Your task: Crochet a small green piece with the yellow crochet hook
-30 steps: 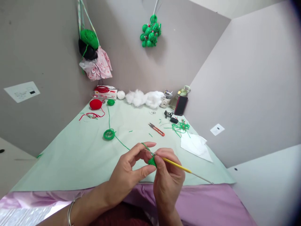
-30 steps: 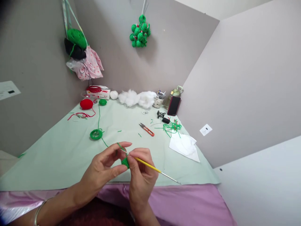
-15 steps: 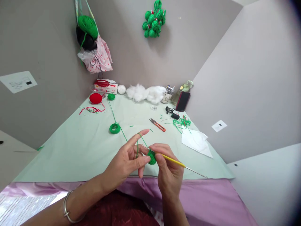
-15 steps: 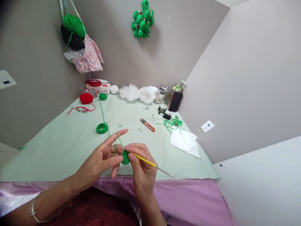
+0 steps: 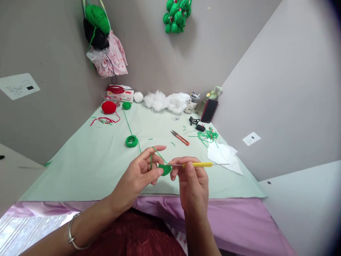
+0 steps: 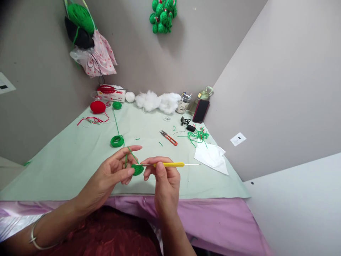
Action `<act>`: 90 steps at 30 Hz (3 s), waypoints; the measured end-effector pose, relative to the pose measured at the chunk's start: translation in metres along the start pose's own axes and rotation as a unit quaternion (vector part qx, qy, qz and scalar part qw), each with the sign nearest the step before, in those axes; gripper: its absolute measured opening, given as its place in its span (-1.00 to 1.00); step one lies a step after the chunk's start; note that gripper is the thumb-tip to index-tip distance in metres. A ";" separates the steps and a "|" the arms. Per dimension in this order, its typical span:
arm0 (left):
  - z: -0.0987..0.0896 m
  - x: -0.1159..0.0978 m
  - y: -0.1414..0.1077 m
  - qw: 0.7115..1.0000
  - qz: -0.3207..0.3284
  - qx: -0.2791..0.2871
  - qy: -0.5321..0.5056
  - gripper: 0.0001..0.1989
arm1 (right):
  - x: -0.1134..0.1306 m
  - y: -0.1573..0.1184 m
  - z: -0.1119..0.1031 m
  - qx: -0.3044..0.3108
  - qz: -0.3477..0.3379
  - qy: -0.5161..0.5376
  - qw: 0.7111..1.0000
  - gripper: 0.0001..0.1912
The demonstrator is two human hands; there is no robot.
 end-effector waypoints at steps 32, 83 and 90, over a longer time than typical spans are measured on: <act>0.002 0.008 0.000 0.998 -0.033 -0.027 -0.036 -0.58 | 0.029 -0.020 0.016 0.030 -0.205 -0.283 0.937 -0.76; 0.002 -0.021 -0.008 0.963 0.086 -0.049 0.250 -0.63 | 0.040 -0.051 0.030 0.083 -0.380 -0.461 0.798 -0.61; 0.007 0.023 -0.007 0.990 -0.130 0.003 -0.048 -0.47 | 0.038 -0.053 0.020 0.055 -0.380 -0.449 0.807 -0.61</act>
Point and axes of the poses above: each hand's wrist, its own y-axis towards the middle knuckle, its own z-axis out of the palm, x = y × z, the point moved 10 cm from there along y, towards the middle knuckle, and after that the axes turned 2 degrees about -y, right-handed, at the moved point
